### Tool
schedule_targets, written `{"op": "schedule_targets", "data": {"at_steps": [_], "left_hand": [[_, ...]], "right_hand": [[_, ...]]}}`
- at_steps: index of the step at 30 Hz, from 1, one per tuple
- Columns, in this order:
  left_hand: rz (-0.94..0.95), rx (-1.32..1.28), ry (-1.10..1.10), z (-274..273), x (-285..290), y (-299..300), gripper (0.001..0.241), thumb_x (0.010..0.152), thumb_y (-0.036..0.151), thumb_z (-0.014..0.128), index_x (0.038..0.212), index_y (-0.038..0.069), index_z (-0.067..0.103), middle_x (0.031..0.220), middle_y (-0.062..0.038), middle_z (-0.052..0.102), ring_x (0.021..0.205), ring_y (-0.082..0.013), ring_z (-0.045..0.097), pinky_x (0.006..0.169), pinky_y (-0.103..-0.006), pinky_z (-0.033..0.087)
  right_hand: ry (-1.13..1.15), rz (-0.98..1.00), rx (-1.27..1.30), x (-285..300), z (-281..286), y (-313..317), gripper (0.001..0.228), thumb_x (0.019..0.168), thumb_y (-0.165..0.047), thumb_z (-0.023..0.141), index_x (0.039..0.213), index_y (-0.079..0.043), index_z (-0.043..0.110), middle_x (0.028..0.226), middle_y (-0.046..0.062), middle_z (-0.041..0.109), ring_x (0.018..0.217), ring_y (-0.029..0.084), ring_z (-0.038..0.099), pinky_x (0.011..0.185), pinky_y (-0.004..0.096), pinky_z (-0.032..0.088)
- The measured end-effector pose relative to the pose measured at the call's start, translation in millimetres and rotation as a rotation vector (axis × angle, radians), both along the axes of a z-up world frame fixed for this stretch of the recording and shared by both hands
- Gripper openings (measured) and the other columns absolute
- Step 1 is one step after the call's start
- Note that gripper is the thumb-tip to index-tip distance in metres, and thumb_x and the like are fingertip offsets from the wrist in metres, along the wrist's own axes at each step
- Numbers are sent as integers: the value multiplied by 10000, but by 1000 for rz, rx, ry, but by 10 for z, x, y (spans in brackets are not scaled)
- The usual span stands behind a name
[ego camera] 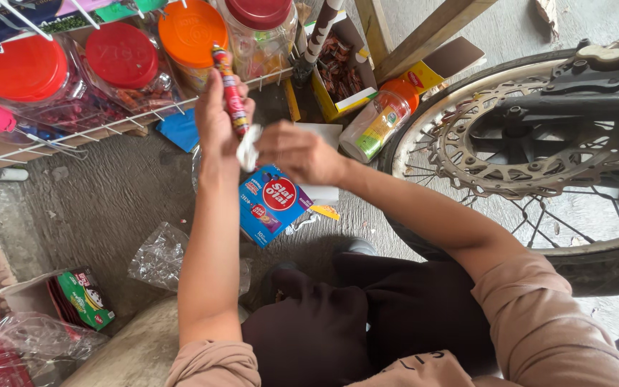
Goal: The person organizes snack items on a wire rack in a small shop. They place a tin can on a shelf, then sit on the floor to open a box of snacks and arrange them on the lower shelf. They also move a plastic container and a blue bag, and place a green snack pack on the rack.
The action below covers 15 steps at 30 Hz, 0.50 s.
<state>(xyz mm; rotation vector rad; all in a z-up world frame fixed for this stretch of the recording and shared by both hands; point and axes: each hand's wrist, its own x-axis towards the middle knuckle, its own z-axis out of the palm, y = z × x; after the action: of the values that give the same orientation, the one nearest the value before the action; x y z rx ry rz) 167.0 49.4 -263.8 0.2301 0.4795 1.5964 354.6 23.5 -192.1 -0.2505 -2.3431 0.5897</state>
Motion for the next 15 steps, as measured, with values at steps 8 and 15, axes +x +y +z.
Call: {"op": "schedule_targets", "data": {"at_steps": [8, 15], "left_hand": [[1, -136, 86, -84, -154, 30, 374, 1090, 330, 534, 1370, 86, 586, 930, -17, 572, 697, -136, 539, 566, -287, 413], [-42, -344, 46, -241, -74, 21, 344, 1064, 379, 507, 1276, 132, 618, 886, -14, 572, 593, -131, 486, 514, -295, 385]], "right_hand": [[-331, -240, -561, 286, -843, 195, 198, 845, 38, 670, 1033, -10, 629, 1023, 151, 666, 968, 306, 713, 835, 423, 588], [-658, -887, -489, 1087, -1504, 897, 452, 904, -68, 653, 1327, -8, 503, 1205, 329, 506, 930, 479, 662, 788, 503, 576]]}}
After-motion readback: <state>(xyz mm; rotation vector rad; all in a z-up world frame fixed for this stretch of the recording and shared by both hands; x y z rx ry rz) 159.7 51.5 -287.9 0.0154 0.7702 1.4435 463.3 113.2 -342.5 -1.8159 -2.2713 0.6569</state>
